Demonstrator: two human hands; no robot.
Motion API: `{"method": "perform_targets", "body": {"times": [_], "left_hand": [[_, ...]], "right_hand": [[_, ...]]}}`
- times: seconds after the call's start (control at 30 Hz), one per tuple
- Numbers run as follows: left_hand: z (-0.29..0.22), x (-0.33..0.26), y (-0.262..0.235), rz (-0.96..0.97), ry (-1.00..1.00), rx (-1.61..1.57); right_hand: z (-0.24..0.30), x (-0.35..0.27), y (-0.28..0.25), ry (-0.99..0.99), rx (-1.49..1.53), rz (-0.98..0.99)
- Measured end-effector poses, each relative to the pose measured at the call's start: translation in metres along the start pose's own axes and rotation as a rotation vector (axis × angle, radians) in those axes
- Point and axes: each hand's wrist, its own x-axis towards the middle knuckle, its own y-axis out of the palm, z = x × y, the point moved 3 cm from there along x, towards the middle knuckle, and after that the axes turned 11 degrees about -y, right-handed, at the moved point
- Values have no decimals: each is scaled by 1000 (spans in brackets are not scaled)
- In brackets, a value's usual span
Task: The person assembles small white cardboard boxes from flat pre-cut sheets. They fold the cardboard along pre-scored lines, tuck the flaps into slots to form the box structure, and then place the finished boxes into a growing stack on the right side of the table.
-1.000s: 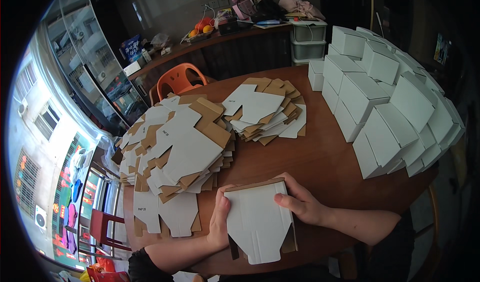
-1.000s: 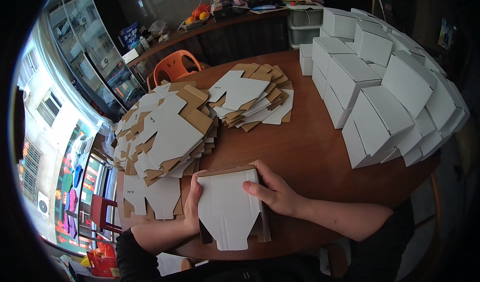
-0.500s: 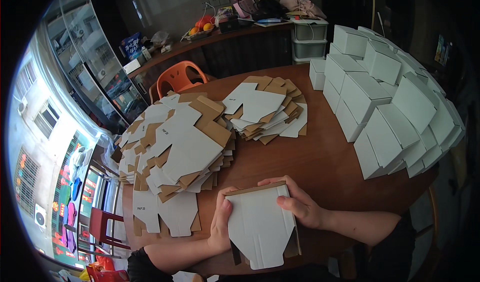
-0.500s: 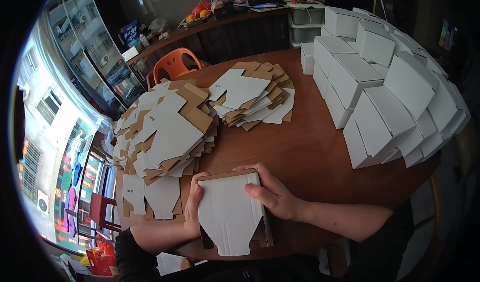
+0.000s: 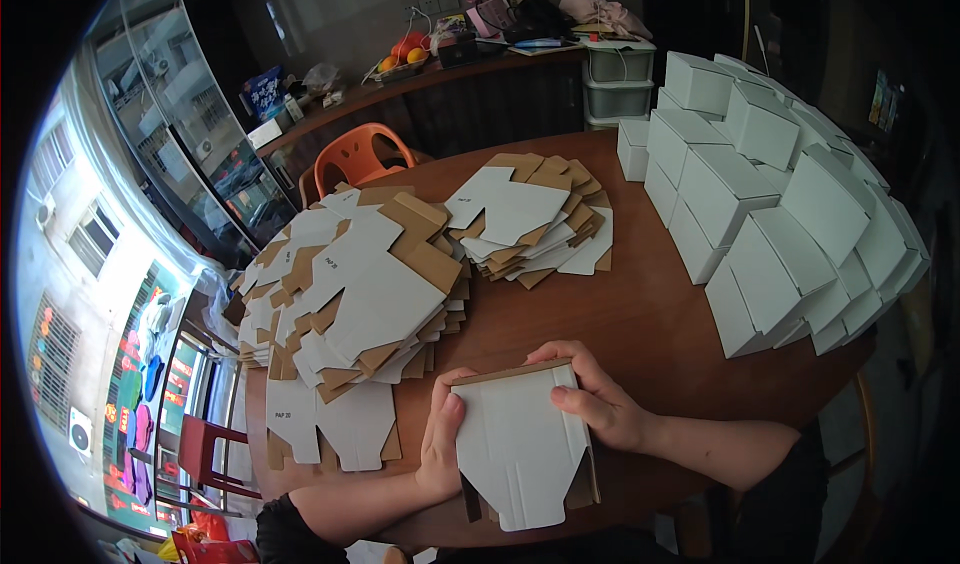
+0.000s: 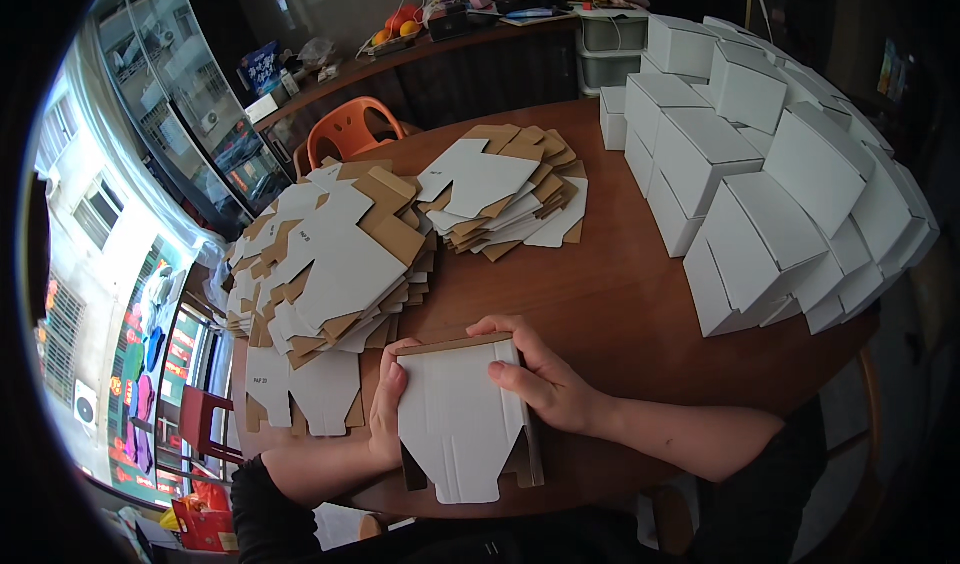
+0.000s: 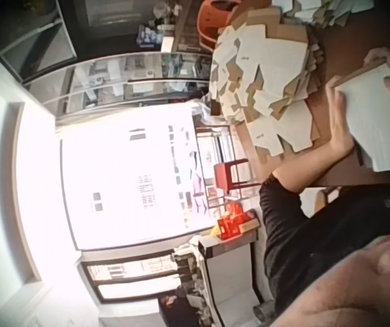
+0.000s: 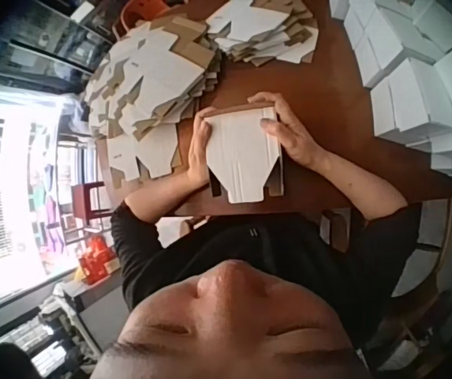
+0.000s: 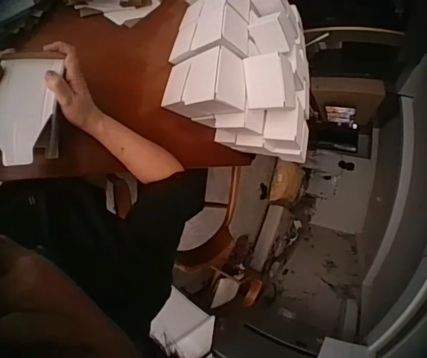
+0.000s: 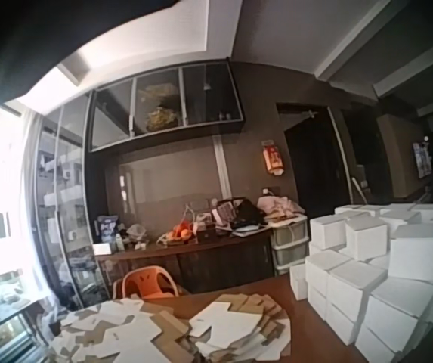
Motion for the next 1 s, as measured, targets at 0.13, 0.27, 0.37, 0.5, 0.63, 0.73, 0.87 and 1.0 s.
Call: {"method": "perform_targets", "body": {"times": [0.13, 0.27, 0.37, 0.5, 0.63, 0.73, 0.87, 1.0], "left_hand": [[-2, -2, 5, -5, -2, -88], [1, 1, 3, 35, 195, -4], [-2, 0, 2, 67, 179, 44], [-2, 0, 1, 79, 173, 30], [0, 1, 2, 87, 165, -4], [5, 2, -1, 102, 176, -33], [2, 1, 1, 138, 180, -103], [-1, 2, 4, 127, 158, -113]], "right_hand": [[-5, 1, 1, -93, -25, -53], [-8, 1, -3, -63, 17, 23], [-6, 2, -5, -94, 14, 39], [-6, 2, -4, -95, 17, 30], [-8, 3, -5, -145, -15, 33], [-9, 3, -5, -203, -54, 43], [-10, 2, -4, -202, 18, -6], [-7, 1, 0, -103, 44, -90]]}}
